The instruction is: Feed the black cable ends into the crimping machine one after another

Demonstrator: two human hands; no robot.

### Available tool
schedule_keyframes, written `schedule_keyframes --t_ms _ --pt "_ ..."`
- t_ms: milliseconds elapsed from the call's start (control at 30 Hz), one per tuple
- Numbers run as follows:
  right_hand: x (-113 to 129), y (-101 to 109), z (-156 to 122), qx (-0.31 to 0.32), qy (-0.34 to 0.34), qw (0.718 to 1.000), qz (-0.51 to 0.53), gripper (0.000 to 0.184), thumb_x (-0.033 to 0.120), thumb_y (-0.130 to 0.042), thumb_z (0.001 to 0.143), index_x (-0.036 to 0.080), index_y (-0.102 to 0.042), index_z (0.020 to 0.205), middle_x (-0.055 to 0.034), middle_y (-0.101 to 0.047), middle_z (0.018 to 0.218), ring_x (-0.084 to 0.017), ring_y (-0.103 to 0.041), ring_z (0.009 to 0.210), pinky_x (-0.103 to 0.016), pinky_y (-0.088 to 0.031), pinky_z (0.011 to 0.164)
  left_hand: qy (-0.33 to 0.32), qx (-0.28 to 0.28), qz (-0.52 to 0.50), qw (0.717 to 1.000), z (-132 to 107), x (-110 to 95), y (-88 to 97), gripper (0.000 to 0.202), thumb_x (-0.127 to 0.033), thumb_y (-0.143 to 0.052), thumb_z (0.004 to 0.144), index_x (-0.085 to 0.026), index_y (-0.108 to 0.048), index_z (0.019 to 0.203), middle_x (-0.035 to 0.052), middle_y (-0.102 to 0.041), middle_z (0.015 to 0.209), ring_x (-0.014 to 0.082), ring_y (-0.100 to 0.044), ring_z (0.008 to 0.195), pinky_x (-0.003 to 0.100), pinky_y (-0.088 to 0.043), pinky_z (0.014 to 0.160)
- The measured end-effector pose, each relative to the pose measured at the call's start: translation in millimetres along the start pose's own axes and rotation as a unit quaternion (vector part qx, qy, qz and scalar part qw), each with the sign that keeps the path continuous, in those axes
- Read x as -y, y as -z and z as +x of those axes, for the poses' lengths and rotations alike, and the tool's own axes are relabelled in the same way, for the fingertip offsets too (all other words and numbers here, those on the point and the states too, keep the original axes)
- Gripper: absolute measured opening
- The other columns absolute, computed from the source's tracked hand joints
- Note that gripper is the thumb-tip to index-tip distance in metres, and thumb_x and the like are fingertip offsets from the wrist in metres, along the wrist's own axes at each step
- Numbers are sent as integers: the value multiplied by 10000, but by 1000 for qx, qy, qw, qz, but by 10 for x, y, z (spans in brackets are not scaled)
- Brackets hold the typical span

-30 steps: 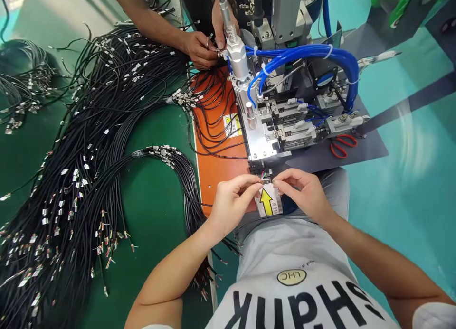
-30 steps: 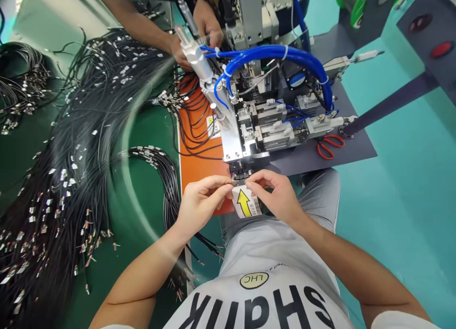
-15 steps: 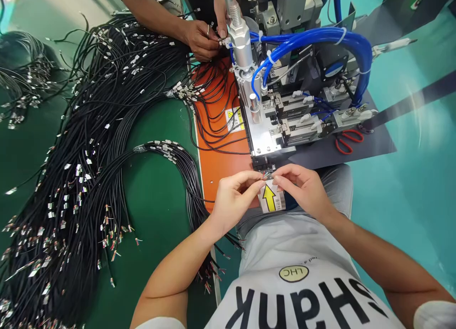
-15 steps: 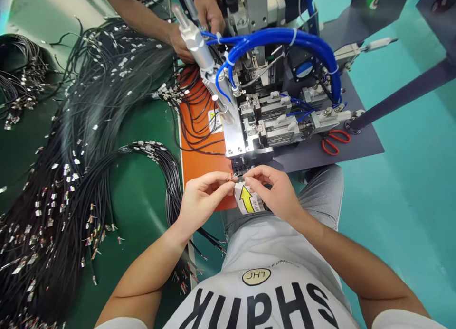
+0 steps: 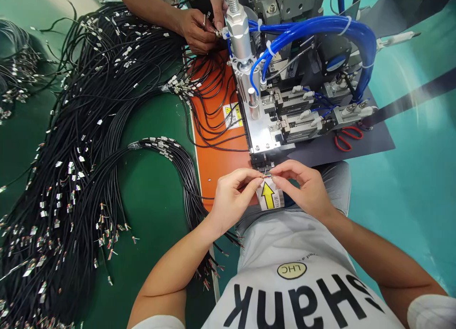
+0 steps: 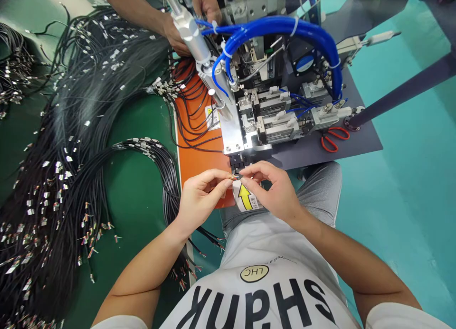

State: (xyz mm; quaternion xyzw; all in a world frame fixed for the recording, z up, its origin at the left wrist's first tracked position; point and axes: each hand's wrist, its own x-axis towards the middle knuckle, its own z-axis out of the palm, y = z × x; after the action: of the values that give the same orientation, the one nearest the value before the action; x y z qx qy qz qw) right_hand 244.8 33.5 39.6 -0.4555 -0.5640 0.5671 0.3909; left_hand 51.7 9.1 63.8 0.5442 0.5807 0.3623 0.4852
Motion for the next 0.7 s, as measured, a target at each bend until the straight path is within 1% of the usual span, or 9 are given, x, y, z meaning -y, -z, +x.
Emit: schedule_keyframes --t_ms 67,167,300,400,500,567,633,700 --pt "-1 10 -7 14 -8 1000 12 124 304 -731 855 219 -719 944 -39 -693 913 -191 -662 842 -332 -555 768 6 -6 2 1000 -4 9 -6 172 -341 -679 883 -178 -724 914 48 -746 891 169 -689 795 279 -586 731" --pt "9 18 1 14 -18 999 25 128 320 -755 833 212 -716 890 -39 -698 874 -190 -657 816 -327 -550 740 12 -7 -5 1000 -11 21 -17 171 -342 -692 869 -177 -722 906 48 -742 870 167 -685 772 267 -580 695" --pt "36 -1 20 14 -20 999 30 91 286 -734 847 203 -705 826 -30 -689 814 -173 -640 764 -310 -533 703 23 -7 -15 1000 -19 11 -35 158 -331 -708 857 -175 -716 882 38 -729 819 141 -656 693 241 -553 634" --pt "28 -56 11 19 -27 999 41 88 270 -721 854 199 -694 810 -24 -678 796 -162 -628 730 -305 -525 690 46 -12 -59 997 -10 -17 -55 173 -339 -718 849 -169 -694 865 39 -717 815 129 -639 667 229 -539 606" --pt "-6 -135 -4 11 -33 998 60 97 282 -709 862 200 -678 819 -18 -656 794 -152 -607 699 -294 -515 653 45 -26 -98 994 18 -38 -70 177 -331 -739 830 -163 -686 842 43 -691 842 123 -626 696 213 -521 599" --pt "-23 -172 -3 6 -28 998 60 100 280 -698 869 200 -667 817 -12 -636 782 -145 -592 689 -287 -507 642 38 -19 -112 993 39 -46 -67 169 -323 -737 832 -165 -711 884 50 -677 893 115 -613 709 207 -509 600" --pt "-29 -181 7 10 -23 998 53 104 272 -688 875 198 -658 808 -6 -622 772 -140 -587 688 -283 -502 650 46 -3 -131 990 57 -53 -52 180 -329 -726 842 -169 -729 925 54 -670 905 106 -594 681 212 -502 586" --pt "-29 -165 17 20 -18 999 44 110 271 -678 884 198 -653 806 -5 -617 771 -140 -589 696 -285 -500 661 73 14 -151 986 71 -61 -26 192 -344 -718 849 -171 -733 932 36 -656 795 104 -568 616 225 -498 561"
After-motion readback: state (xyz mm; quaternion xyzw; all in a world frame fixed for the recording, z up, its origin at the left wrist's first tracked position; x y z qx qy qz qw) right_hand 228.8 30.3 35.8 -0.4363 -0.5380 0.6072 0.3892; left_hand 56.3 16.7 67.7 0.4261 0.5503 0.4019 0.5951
